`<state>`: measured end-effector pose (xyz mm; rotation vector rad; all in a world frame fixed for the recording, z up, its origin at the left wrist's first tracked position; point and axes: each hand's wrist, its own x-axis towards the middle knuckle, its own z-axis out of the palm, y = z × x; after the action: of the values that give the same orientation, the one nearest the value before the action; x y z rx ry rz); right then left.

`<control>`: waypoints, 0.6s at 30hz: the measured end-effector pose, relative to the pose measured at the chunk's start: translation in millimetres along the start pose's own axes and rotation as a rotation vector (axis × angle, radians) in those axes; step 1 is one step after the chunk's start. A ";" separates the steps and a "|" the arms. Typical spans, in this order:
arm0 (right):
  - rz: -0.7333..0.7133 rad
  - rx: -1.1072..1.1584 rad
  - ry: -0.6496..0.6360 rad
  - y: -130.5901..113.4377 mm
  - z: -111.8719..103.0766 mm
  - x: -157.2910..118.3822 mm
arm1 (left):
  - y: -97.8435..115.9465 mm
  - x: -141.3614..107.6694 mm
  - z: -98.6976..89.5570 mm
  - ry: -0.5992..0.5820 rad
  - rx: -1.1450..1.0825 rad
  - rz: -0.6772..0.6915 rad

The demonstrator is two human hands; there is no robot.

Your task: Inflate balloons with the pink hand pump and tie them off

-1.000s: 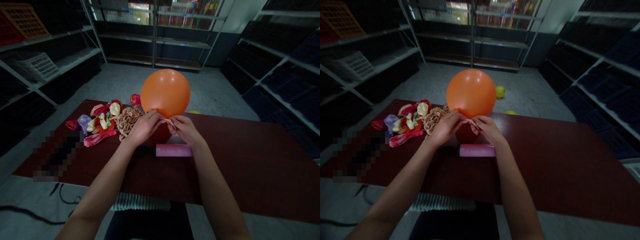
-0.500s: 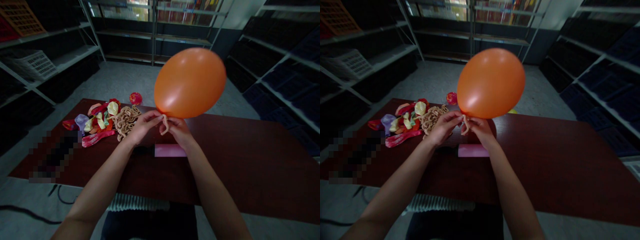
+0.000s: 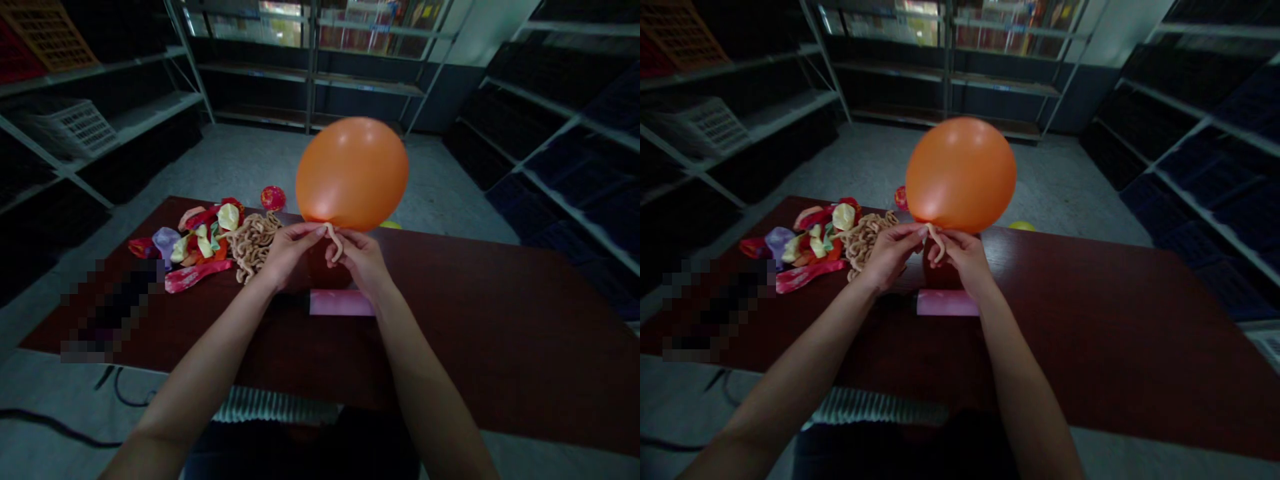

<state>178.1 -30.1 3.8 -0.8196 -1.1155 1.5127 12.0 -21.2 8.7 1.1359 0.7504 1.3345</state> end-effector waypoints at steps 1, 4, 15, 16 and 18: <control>-0.003 0.051 0.031 2.5 1.7 1.0 | -0.2 -0.5 2.0 0.014 -0.037 -0.017; 0.015 0.206 0.102 7.5 6.8 3.0 | -2.2 -2.4 8.2 0.043 -0.140 -0.048; -0.045 0.211 0.079 16.7 19.6 -0.7 | -8.0 -1.8 12.5 0.114 -0.171 -0.033; -0.058 0.176 0.072 18.3 20.0 -0.9 | -8.9 -2.0 12.6 0.119 -0.164 -0.026; -0.082 0.109 0.090 21.3 20.1 -0.8 | -10.5 -2.8 13.3 0.132 -0.134 -0.015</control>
<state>152.7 -36.2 -9.5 -0.7501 -0.9803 1.4413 27.6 -25.2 2.7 0.9416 0.7514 1.4360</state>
